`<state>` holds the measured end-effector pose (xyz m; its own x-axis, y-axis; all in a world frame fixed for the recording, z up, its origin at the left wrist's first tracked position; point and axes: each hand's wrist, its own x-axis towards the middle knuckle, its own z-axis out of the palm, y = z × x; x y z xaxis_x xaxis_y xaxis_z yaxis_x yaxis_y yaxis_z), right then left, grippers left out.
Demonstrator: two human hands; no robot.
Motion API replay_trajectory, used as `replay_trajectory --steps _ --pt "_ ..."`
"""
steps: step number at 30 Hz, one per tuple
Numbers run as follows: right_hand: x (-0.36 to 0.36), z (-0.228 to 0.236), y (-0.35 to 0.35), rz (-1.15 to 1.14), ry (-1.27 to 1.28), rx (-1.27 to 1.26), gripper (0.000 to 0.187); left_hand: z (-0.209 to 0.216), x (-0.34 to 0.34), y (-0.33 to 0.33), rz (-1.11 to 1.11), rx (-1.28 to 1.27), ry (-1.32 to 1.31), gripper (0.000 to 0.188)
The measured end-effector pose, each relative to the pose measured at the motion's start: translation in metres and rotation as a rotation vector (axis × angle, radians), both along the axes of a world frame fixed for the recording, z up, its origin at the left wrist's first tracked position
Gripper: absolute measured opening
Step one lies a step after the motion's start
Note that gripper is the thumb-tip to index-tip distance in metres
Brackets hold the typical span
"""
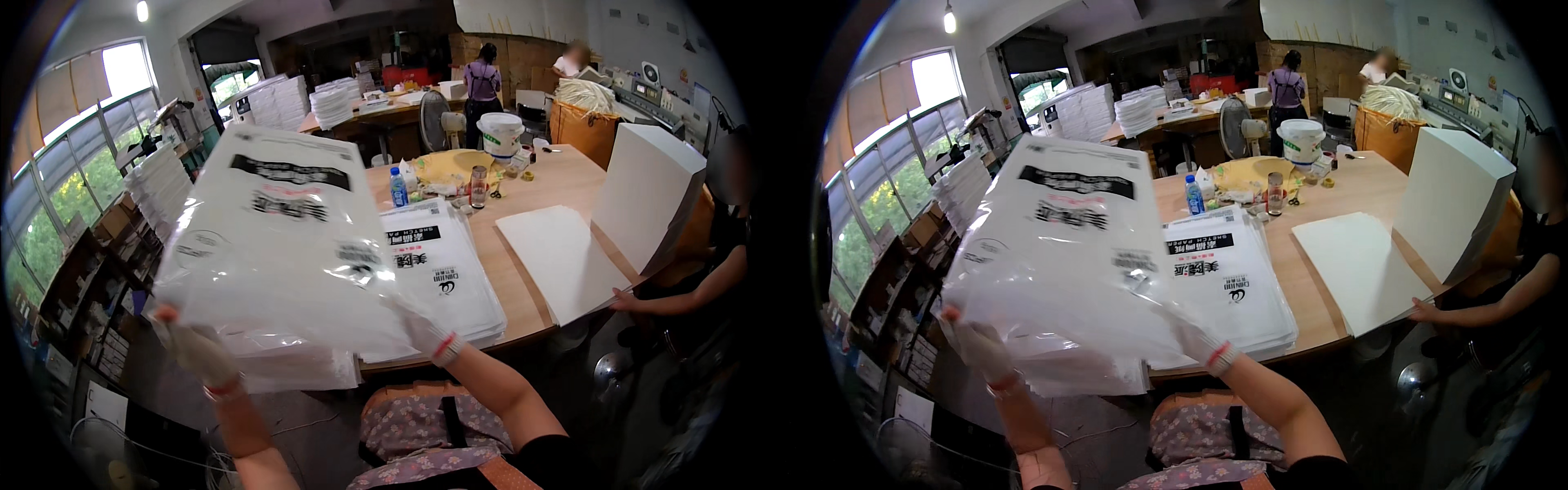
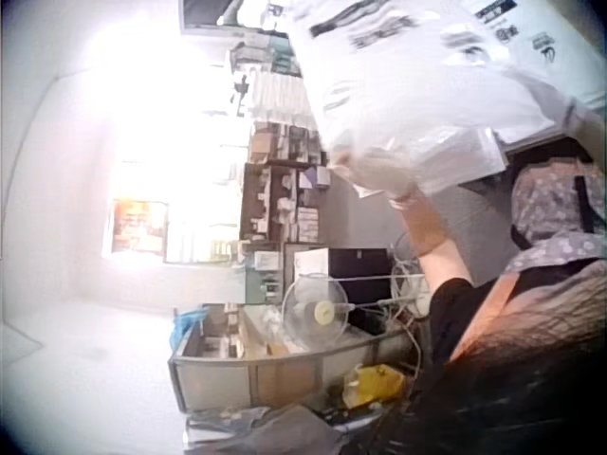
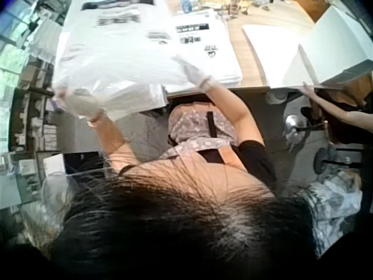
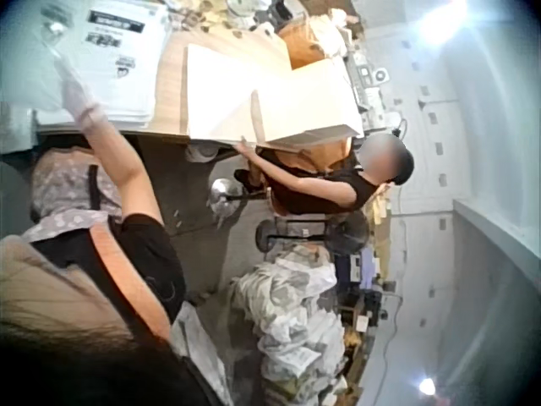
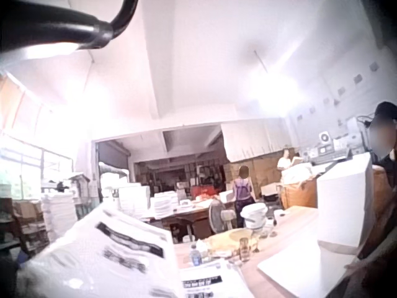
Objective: The person repeatedly picks up white sheets of paper and places them into clear plastic packaging bags. They work at a wooden table in a warehouse environment, handling the paper and bags one at a time.
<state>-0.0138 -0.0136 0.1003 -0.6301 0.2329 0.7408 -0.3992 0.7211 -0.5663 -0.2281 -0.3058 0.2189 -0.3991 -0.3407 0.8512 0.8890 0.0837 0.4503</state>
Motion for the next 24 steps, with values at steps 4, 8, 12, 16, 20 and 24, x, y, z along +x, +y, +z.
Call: replay_trajectory --steps 4,8,12,16,20,24 --pt "-0.062 0.078 -0.085 0.804 -0.664 -0.999 0.038 -0.040 -0.173 -0.148 -0.001 0.180 -0.187 0.030" --pt "-0.079 0.029 -0.077 0.641 -0.699 -0.948 0.045 -0.082 -0.131 -0.089 -0.166 0.401 -0.776 0.036" --pt "0.003 -0.008 -0.034 0.610 -0.464 -0.686 0.044 -0.198 -0.051 -0.120 -0.126 0.310 -1.028 0.035" --pt "0.117 -0.121 0.098 -0.436 -0.661 -0.042 0.024 -0.433 0.030 -0.166 -0.140 -0.034 -1.174 0.021" --pt "0.246 -0.143 0.213 -1.114 -0.831 0.664 0.070 -0.466 0.121 -0.101 -0.443 -0.038 -1.650 0.015" --pt "0.288 -0.154 0.274 -0.805 -1.181 0.160 0.090 -0.348 0.145 0.016 -0.519 -0.497 -1.694 0.009"
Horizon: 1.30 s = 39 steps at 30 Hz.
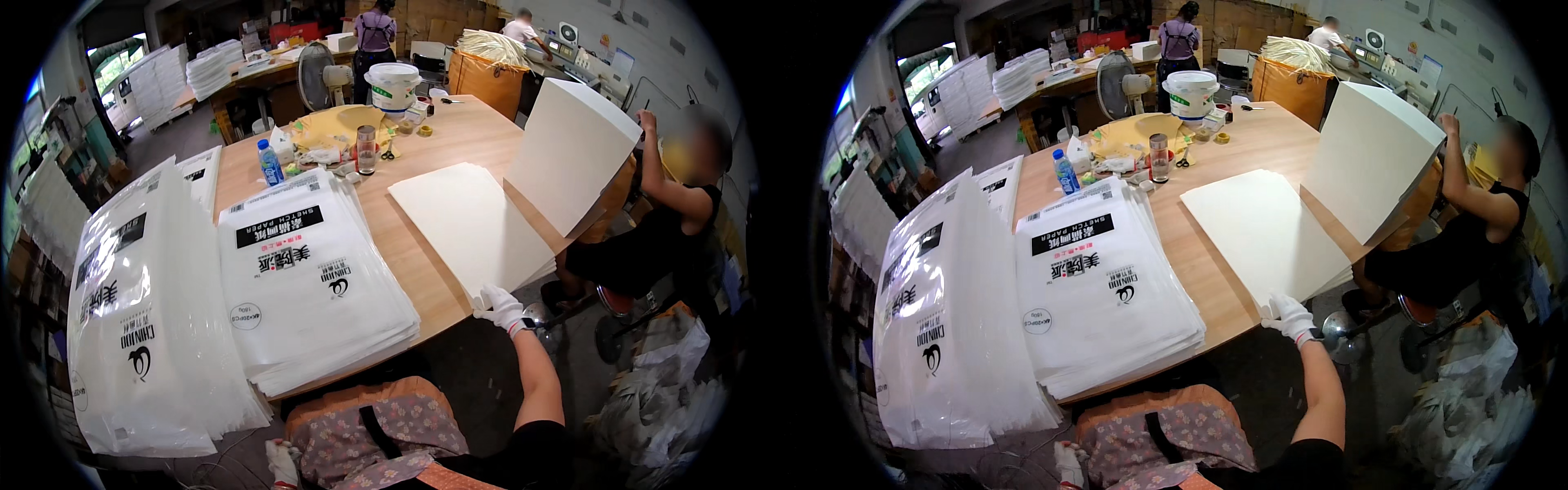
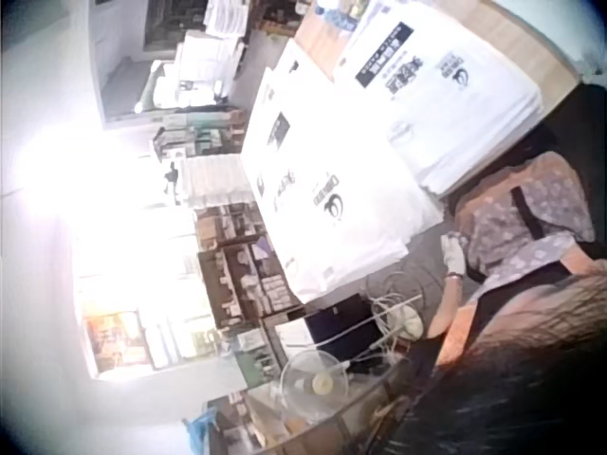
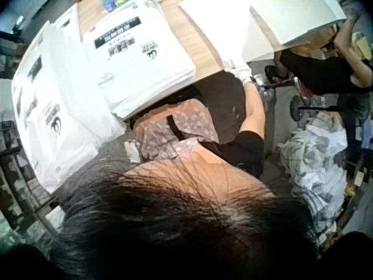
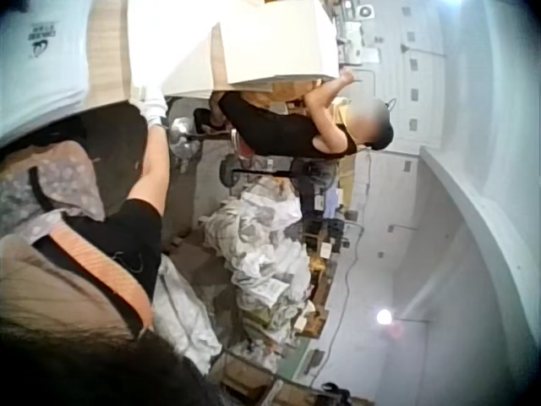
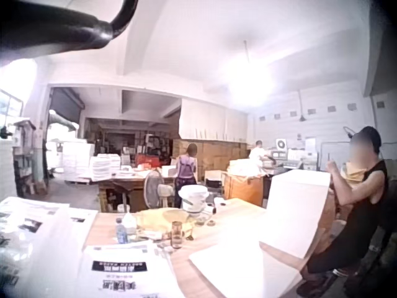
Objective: The person repeatedly picks up white sheets of paper and places them into clear plastic packaging bags. They work at a wooden table in a warehouse environment, handling the paper and bags one at a time.
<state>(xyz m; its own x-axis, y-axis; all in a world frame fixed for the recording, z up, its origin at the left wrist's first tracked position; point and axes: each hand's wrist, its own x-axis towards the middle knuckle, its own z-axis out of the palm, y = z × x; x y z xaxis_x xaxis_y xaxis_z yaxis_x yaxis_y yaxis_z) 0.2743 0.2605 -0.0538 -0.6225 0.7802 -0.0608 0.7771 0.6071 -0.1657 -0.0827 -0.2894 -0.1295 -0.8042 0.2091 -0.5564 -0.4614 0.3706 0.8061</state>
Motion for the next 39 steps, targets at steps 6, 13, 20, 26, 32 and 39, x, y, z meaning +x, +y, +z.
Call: replay_trajectory --steps 6,13,20,26,32,39 --pt "0.019 -0.010 0.035 0.013 0.140 -0.262 0.038 0.046 0.021 0.116 -0.695 0.231 0.364 0.007" --pt "-0.039 0.071 -0.061 0.274 0.388 0.472 0.015 0.110 0.116 0.325 -0.873 0.673 -0.543 0.031" --pt "0.010 0.072 -0.115 -0.130 1.150 -0.920 0.027 0.160 0.078 0.337 -1.155 0.336 -0.292 0.050" --pt "0.024 -0.008 -0.175 -0.639 1.425 -1.375 0.048 0.211 0.123 0.259 -1.541 -0.018 0.503 0.075" --pt "-0.061 -0.010 -0.214 -0.573 1.279 -0.593 0.029 0.158 0.135 0.254 -1.850 -0.180 0.815 0.083" --pt "-0.029 0.083 -0.213 -0.453 1.183 -0.534 0.030 0.098 -0.093 0.257 -1.017 -0.606 1.213 0.042"
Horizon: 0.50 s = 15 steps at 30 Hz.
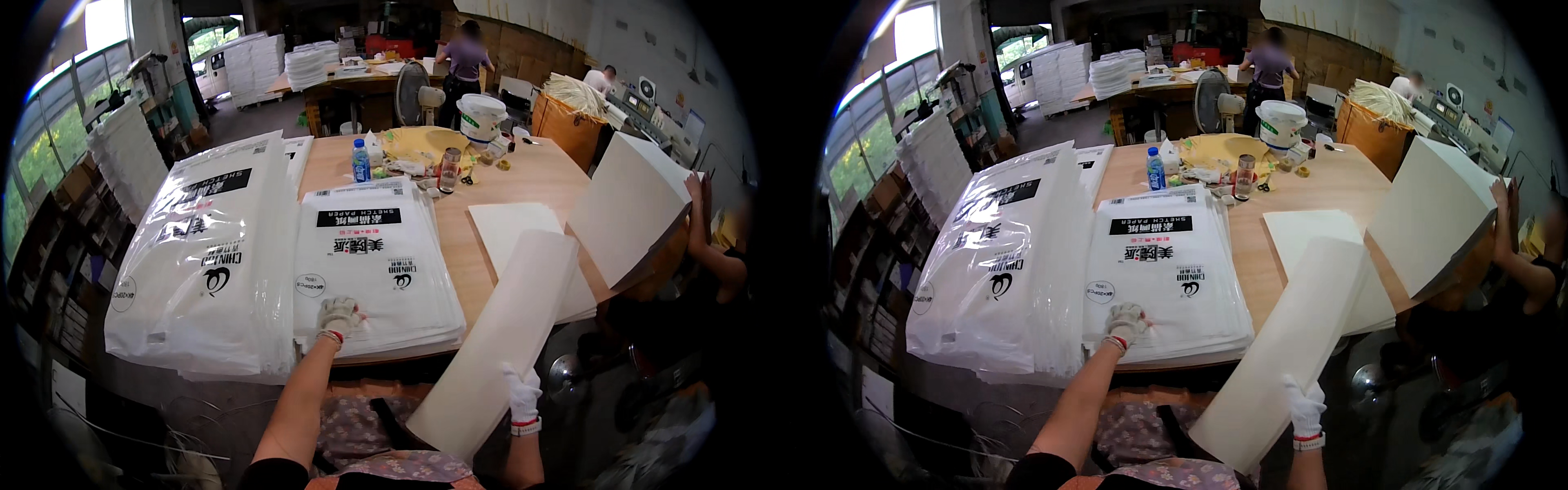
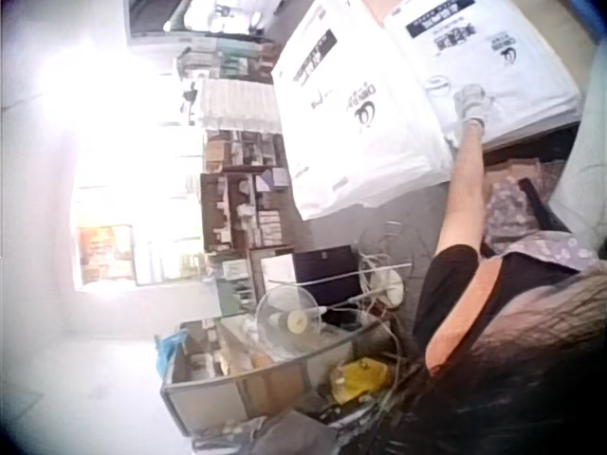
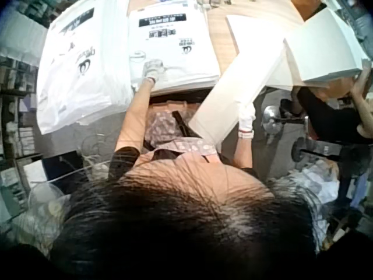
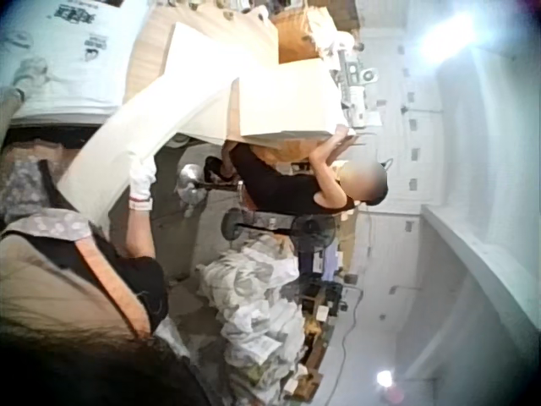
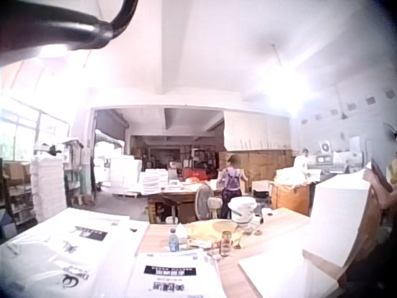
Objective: The person repeatedly picks up white sheets of paper and places them into clear plastic packaging bags. They work at a wooden table in a warehouse environment, handling the paper and bags one at a time.
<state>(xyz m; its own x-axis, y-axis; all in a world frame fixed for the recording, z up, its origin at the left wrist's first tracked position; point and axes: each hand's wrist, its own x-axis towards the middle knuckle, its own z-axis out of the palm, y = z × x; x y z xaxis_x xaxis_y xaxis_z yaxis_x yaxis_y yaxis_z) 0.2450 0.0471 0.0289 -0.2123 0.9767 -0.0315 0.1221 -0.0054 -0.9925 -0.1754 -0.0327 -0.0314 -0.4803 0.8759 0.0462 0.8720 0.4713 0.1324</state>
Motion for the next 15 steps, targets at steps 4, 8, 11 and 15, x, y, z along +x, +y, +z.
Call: replay_trajectory --steps 4,8,11,15 --pt "0.009 0.057 -0.005 0.160 -0.197 0.190 0.020 -0.004 -0.006 0.038 -0.056 -0.075 -0.550 0.029" --pt "-0.002 0.089 -0.008 0.576 -0.549 0.632 0.013 -0.060 -0.021 0.078 -0.232 0.165 -1.060 0.024" --pt "-0.024 0.073 -0.020 0.600 -0.949 0.494 0.025 -0.057 -0.049 0.117 -0.135 0.431 -1.435 0.021" --pt "-0.056 0.065 -0.003 0.865 -1.073 0.250 0.045 0.087 -0.016 0.124 -0.239 0.630 -1.441 0.023"
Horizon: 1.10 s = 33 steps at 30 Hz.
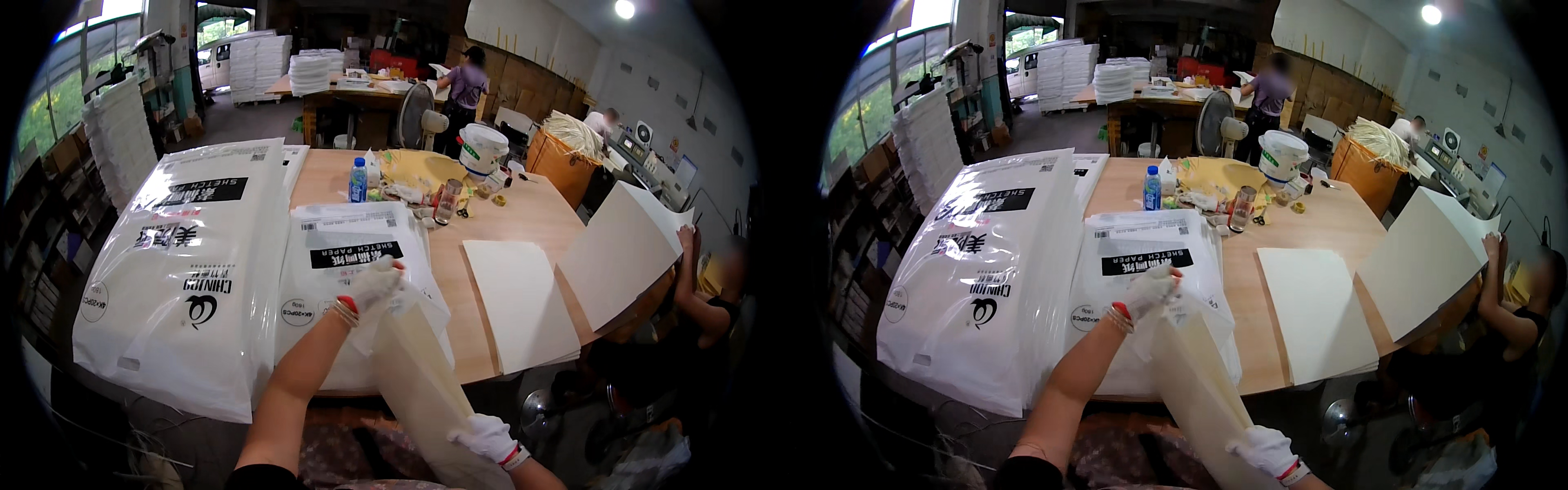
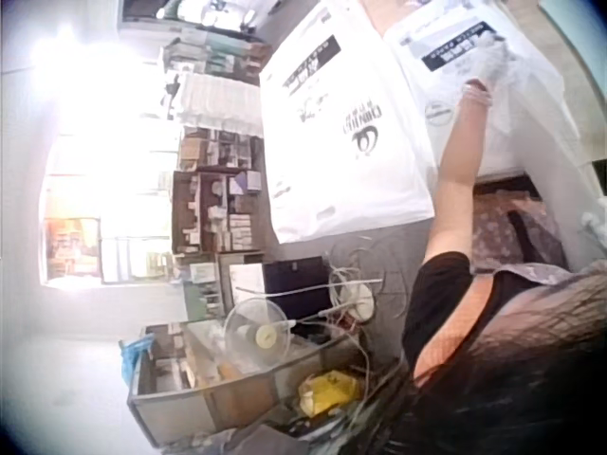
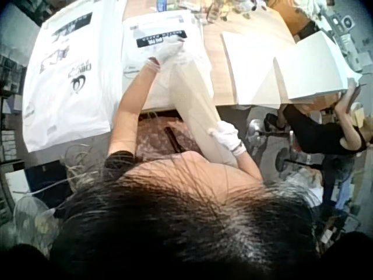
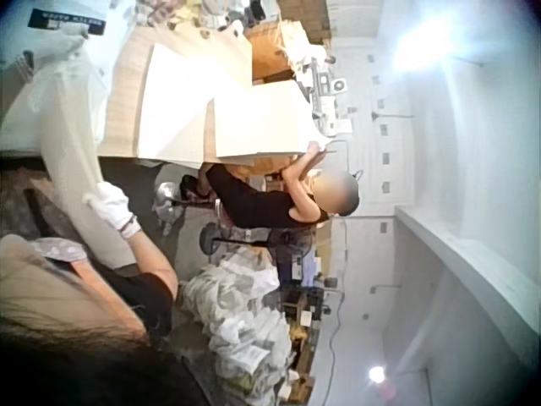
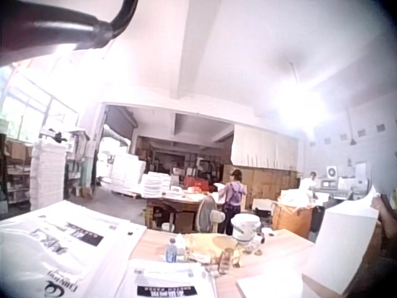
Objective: The person repeatedly picks up white sheets of paper and places them into clear plastic packaging bags. They work at a wooden table in a warehouse environment, handling the paper and bags one at a time.
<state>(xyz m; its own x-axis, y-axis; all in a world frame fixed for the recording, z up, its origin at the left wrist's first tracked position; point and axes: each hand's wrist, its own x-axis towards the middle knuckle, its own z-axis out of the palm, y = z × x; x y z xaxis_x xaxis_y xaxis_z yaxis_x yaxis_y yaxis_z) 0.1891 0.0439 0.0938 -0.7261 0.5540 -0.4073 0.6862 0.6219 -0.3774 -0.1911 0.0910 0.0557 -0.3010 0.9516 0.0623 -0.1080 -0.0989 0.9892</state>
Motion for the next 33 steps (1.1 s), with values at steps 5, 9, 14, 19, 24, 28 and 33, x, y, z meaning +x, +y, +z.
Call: replay_trajectory --steps 5,9,14,19,24,28,33 --pt "-0.025 -0.061 0.061 0.062 0.337 0.204 0.031 0.076 0.169 -0.061 -0.475 0.142 0.505 0.038" --pt "-0.073 -0.021 0.058 -0.445 0.657 -0.073 0.029 0.025 0.157 -0.073 -0.173 0.124 0.638 0.032" --pt "-0.085 -0.148 0.111 -0.398 0.691 0.986 0.037 -0.086 0.157 -0.108 -0.145 0.171 1.183 0.032" --pt "-0.088 -0.103 0.137 -0.349 0.389 0.262 0.044 -0.121 0.039 -0.168 0.433 -0.103 1.041 0.030" --pt "-0.047 -0.104 0.083 -0.199 0.436 0.270 0.067 -0.153 0.039 -0.250 0.648 -0.198 1.010 0.030" --pt "0.026 -0.136 -0.017 -0.193 0.592 0.118 0.059 -0.108 0.107 -0.350 0.336 -0.277 0.911 0.035" --pt "0.079 -0.114 -0.143 -0.623 0.984 -0.450 0.035 -0.135 0.188 -0.471 0.137 -0.575 0.601 0.031"
